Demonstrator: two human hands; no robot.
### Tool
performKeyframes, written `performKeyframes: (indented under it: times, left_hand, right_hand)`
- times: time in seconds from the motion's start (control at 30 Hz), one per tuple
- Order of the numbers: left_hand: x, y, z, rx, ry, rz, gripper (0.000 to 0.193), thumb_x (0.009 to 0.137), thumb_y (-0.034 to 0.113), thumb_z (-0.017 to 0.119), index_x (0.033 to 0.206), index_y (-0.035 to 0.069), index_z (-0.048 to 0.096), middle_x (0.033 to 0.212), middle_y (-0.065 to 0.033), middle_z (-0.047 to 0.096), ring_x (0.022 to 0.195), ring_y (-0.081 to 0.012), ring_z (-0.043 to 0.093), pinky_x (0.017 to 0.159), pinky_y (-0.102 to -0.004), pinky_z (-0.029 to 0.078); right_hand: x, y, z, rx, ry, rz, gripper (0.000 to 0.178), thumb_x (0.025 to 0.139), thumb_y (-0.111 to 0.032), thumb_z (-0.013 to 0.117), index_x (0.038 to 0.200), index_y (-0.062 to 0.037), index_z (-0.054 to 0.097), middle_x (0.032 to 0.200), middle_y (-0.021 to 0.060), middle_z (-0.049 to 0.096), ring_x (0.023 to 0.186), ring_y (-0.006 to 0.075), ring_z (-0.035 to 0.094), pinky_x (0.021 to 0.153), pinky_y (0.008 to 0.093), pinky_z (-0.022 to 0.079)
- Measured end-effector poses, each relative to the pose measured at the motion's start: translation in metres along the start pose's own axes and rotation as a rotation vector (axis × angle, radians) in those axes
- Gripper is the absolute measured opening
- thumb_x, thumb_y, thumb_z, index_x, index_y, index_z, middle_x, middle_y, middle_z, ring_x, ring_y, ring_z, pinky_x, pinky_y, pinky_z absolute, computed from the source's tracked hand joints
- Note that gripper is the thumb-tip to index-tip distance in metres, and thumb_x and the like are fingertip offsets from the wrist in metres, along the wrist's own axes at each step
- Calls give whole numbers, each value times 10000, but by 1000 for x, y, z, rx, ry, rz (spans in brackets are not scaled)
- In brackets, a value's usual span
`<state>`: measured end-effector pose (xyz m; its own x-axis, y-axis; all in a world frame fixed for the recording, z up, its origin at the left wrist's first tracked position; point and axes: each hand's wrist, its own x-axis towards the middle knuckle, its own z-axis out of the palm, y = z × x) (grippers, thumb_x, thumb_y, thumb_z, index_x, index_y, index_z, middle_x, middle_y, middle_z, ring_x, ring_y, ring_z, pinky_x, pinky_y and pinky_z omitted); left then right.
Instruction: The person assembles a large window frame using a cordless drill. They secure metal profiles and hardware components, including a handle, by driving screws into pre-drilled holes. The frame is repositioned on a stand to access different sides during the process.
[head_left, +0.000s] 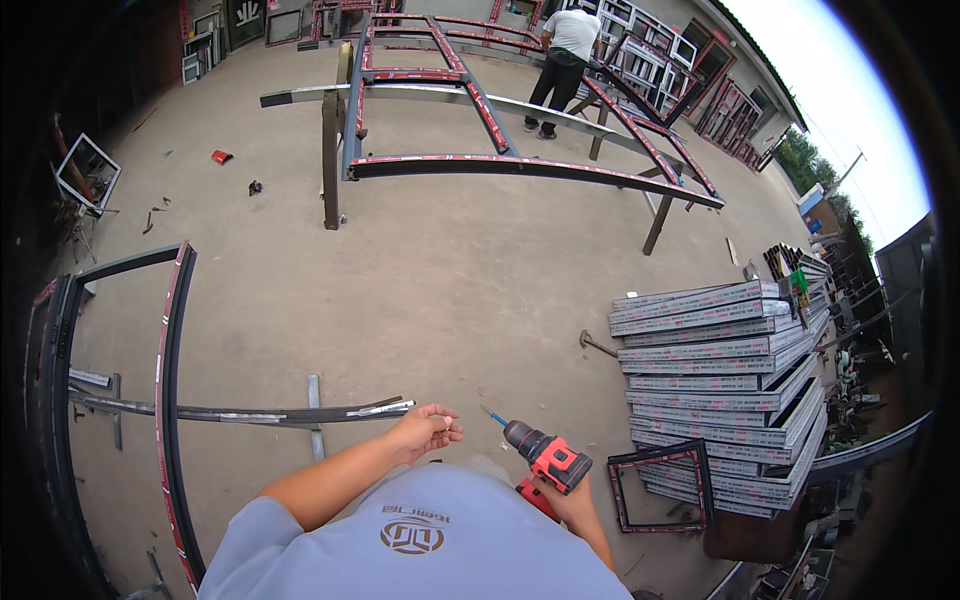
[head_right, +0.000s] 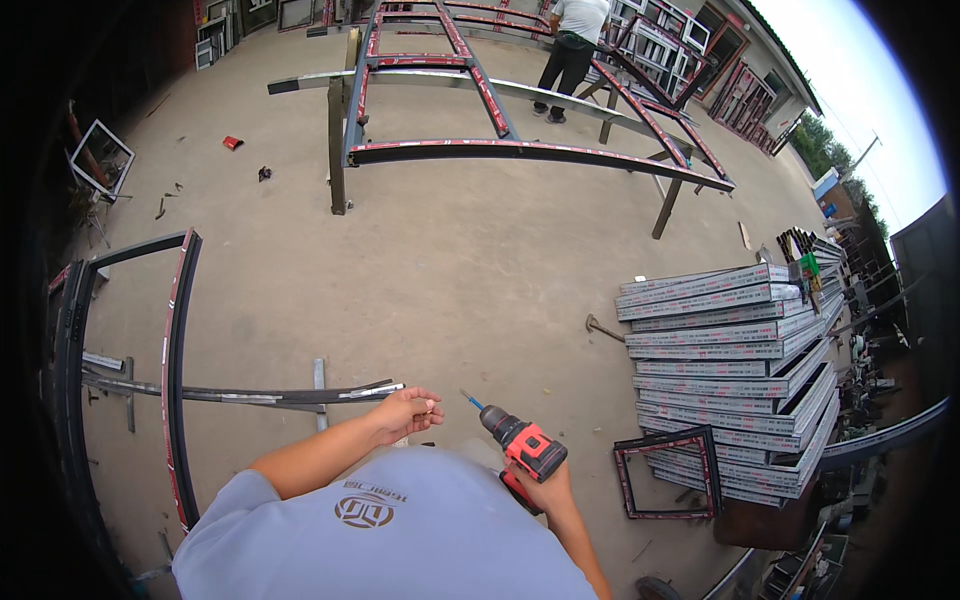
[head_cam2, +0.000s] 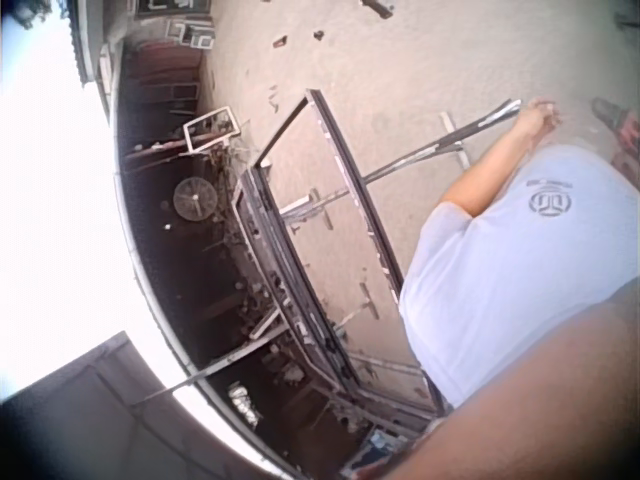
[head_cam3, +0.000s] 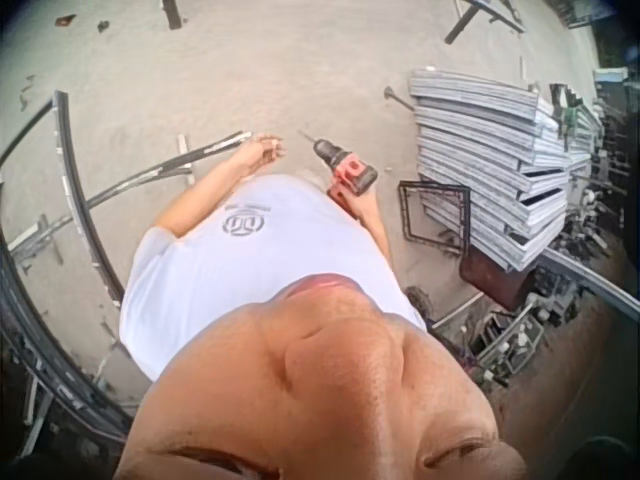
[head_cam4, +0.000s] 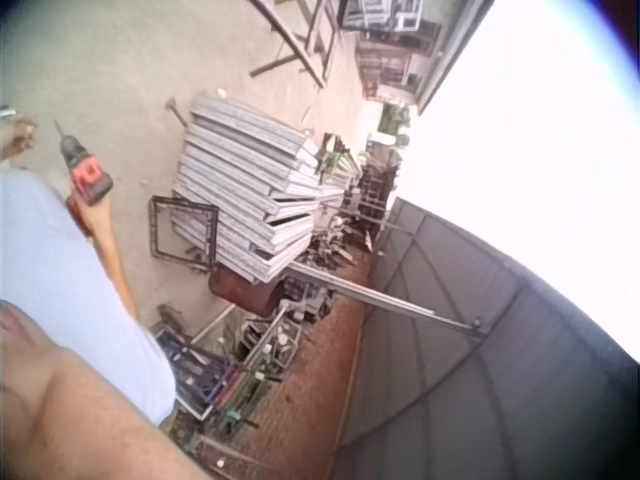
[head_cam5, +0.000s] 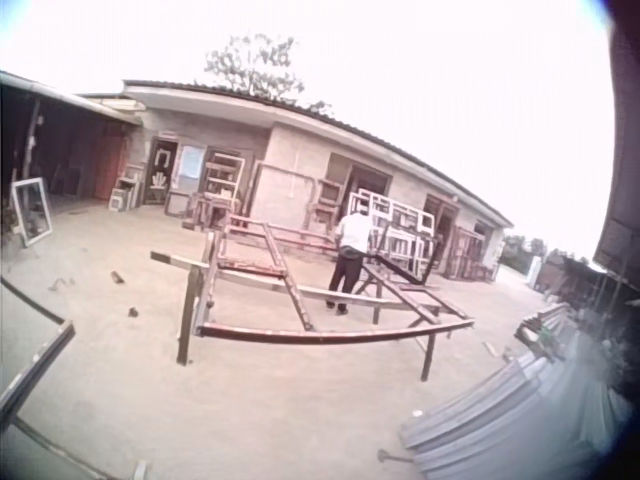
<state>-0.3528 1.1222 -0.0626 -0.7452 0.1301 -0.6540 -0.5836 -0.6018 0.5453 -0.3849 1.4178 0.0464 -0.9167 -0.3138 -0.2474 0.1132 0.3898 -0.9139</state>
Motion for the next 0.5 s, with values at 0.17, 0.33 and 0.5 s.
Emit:
performKeyframes:
  times: [0.17,0.33,0.5]
  left_hand:
    - [32,28,0,-12,-11,37,254,977,111,676,1195,45,563,1083,-125,694,982,-182,694,844,-279,574]
    - [73,46,-4,-60,87,70,234,967,116,699,1157,57,575,1016,-81,704,890,-155,678,784,-263,555]
    - [122,73,11,-155,235,133,184,1007,125,633,1167,47,586,959,-68,681,806,-128,620,731,-263,532]
  right_hand:
    - [43,-1,-6,-11,-28,-24,202,804,-108,830,957,-33,722,883,33,736,812,118,678,775,318,557]
    - [123,16,-19,1,-120,12,236,805,-147,843,979,-41,725,903,33,742,829,114,676,795,317,554]
    - [232,14,-51,-137,-281,27,319,803,-207,856,1036,-41,715,933,44,745,854,132,682,817,320,551]
